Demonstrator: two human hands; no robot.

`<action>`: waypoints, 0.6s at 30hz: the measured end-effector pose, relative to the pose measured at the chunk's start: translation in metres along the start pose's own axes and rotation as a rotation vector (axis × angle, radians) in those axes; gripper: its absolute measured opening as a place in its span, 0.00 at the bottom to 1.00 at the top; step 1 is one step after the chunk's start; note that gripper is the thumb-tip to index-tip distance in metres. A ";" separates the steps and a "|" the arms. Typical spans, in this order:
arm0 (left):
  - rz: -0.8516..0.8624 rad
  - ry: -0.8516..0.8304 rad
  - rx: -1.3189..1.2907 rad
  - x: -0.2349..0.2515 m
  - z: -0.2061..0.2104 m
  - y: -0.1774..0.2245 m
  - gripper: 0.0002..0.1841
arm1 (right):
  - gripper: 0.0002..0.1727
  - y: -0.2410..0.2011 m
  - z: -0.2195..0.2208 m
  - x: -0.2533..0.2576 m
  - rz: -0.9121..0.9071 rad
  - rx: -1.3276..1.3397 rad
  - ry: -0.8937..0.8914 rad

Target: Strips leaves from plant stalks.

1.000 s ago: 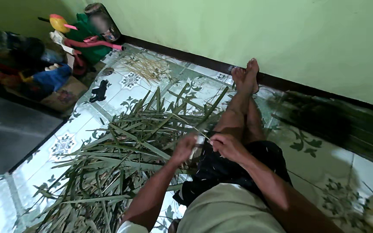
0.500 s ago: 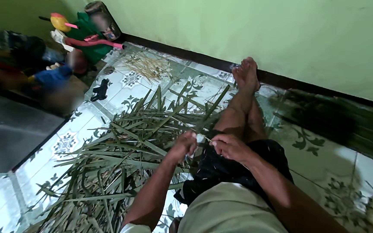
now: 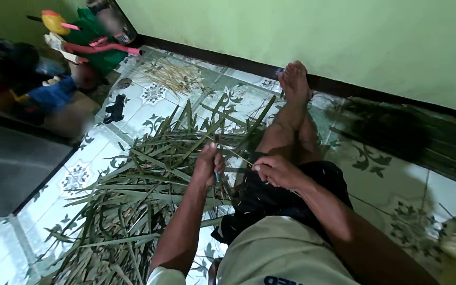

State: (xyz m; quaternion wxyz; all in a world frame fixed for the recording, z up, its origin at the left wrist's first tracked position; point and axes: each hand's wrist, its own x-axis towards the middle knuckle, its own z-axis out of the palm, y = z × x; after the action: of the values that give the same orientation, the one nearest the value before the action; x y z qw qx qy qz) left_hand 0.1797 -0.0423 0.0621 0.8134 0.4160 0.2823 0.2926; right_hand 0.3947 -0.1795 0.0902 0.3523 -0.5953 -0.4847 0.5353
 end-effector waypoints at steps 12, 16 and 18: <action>-0.160 -0.274 0.115 -0.023 0.023 -0.006 0.12 | 0.16 -0.007 -0.004 -0.012 -0.237 -0.234 0.043; -0.060 -0.101 -0.016 -0.012 0.005 0.012 0.20 | 0.16 -0.005 -0.009 -0.018 -0.272 -0.266 0.055; -0.052 -0.072 -0.078 -0.008 -0.002 0.012 0.23 | 0.16 -0.004 -0.011 -0.017 -0.273 -0.275 0.052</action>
State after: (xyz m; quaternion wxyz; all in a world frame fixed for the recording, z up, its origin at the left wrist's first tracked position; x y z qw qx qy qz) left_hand 0.1701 -0.0414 0.0727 0.8459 0.3871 0.2517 0.2670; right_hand 0.4056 -0.1940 0.1007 0.3493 -0.5802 -0.6201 0.3960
